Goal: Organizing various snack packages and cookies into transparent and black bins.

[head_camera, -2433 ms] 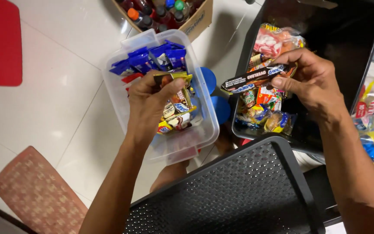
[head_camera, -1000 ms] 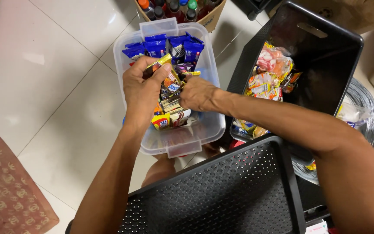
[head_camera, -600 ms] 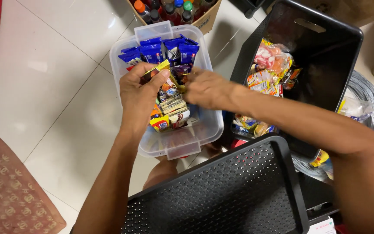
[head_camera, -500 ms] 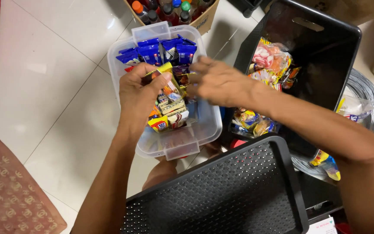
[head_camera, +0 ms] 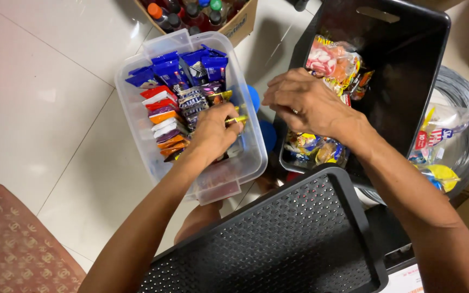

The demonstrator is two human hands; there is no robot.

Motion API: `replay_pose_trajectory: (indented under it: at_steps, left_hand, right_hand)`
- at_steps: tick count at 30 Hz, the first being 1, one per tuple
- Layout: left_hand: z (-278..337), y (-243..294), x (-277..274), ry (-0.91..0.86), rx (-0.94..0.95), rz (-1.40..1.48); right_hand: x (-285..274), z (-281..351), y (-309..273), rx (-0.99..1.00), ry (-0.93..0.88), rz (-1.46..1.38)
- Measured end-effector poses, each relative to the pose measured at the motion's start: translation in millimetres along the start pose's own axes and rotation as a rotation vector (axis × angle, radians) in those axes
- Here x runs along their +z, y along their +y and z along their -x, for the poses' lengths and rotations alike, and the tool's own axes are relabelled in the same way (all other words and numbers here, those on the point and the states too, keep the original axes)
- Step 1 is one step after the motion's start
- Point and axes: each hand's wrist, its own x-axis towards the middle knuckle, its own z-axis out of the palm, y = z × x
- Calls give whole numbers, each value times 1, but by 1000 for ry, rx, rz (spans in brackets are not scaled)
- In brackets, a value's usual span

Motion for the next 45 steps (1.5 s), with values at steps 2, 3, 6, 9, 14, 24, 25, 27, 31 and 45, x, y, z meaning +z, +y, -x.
replay_pose_trajectory:
  at_steps: [2,3,6,9,14,24,25,27,31,45]
  left_hand:
    - [-3,3,0,11,38,-33]
    - [-5,6,-3,31,47,-43]
    - [-7,10,-10,15,19,-22]
    - [-5,7,-10,0,57,-10]
    - [0,17,-22,-27,132,53]
    - [0,6,-27,-7,93,101]
    - [0,5,-30,-9,73,124]
    - [0,6,-37,-39,117,143]
    - [1,-2,-38,-125,28,327]
    - [5,-24,2,38,166,49]
  right_hand:
    - [3,8,4,27,-4,-16]
    - [4,12,6,46,5,-27]
    - [8,23,13,90,28,-53]
    - [11,31,17,118,39,-69]
    - [15,43,17,197,42,-92]
    - [37,75,32,318,72,-105]
    - [39,79,34,329,64,-100]
    - [40,85,34,359,71,-112]
    - [43,93,34,436,60,-116]
    - [80,112,33,449,53,-223]
